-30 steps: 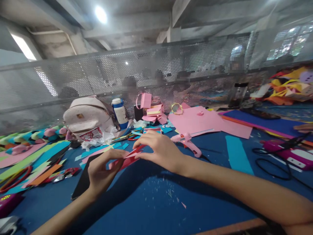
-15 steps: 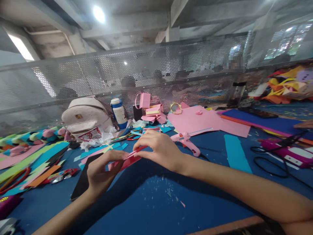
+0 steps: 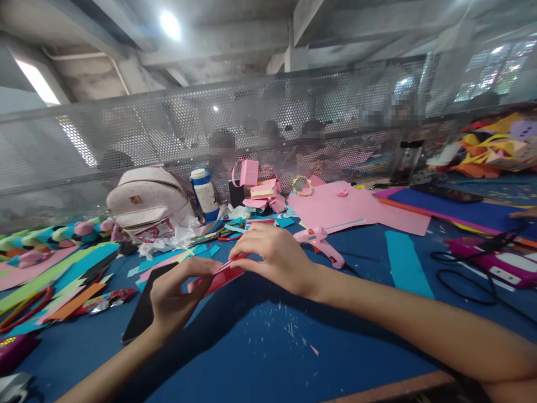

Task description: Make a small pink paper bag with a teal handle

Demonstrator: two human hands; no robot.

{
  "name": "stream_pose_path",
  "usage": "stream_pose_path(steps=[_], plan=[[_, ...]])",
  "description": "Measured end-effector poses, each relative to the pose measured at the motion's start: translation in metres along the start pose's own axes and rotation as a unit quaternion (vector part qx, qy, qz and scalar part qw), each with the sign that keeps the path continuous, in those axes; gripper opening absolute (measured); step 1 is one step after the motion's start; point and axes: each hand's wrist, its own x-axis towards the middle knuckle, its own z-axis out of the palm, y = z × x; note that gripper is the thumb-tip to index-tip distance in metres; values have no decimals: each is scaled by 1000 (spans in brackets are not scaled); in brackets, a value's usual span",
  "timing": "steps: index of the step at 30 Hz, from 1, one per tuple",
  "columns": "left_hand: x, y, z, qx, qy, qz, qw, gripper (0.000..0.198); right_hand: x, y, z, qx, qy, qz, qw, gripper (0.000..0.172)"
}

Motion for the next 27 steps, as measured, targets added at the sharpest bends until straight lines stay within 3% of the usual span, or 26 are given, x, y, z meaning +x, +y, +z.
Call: stream_pose_path(steps=[27], plan=[[-1, 0, -1, -7, -5, -10, 1000, 15, -1, 0, 3, -1, 23, -22, 999, 9]])
